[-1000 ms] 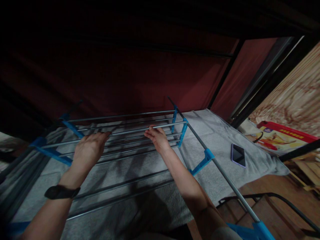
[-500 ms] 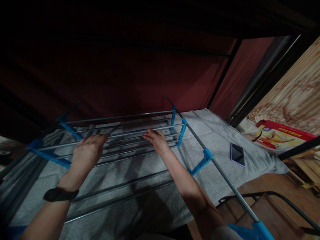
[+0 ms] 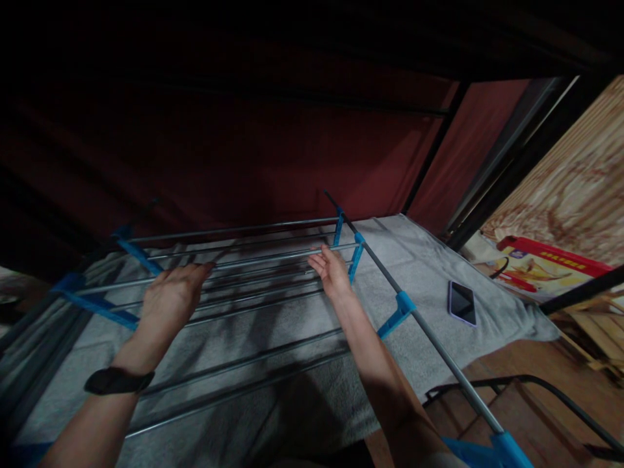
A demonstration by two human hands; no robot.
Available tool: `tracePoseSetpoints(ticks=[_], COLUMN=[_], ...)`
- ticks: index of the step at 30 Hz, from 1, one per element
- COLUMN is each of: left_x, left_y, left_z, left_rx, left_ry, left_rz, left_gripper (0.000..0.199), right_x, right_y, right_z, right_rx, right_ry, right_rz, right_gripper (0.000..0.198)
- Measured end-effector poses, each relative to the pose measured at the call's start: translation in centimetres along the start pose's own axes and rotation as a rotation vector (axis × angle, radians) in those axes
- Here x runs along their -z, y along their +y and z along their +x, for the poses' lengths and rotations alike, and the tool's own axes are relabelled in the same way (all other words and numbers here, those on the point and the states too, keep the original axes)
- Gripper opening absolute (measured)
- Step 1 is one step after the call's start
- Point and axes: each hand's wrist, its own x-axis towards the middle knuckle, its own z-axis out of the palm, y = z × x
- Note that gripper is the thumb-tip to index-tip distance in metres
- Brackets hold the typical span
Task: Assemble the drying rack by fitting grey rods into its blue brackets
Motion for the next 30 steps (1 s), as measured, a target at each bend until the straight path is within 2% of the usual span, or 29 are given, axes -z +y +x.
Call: tracePoseSetpoints(ticks=[8,13,18,24,30], left_x=[0.2,0.1,0.0,-0.4,-0.3], left_y=[0.1,0.1,0.0,-0.2,-0.2], left_z=[0.0,-0.1,-0.2,-0.2,-0.3], left_rx=[-0.008,-0.008,-0.014,-0.024,-0.034], left_ry=[0.004,0.018,0.027,0.024,-0.013], left_rz=[-0.047,-0.040,-0.026,-0.005,0.035], left_gripper=[0.048,0.048,0.048,0.048,0.047], right_x=[2.4,3.7,3.7,3.8,4.1], right_y=[-2.0,-2.6,-2.5,-2.6,-2.7], right_z=[1.5,2.0,2.0,1.9,2.1], right_rx=[0.081,0.118,0.168,0.151,0.134], right_ry=[0.084,0.081,0.088,0.062,0.042], right_rz=[0.058,0.050,0.029,0.039,0.040], right_gripper=[0.014,0.015,0.011,0.007,0.012])
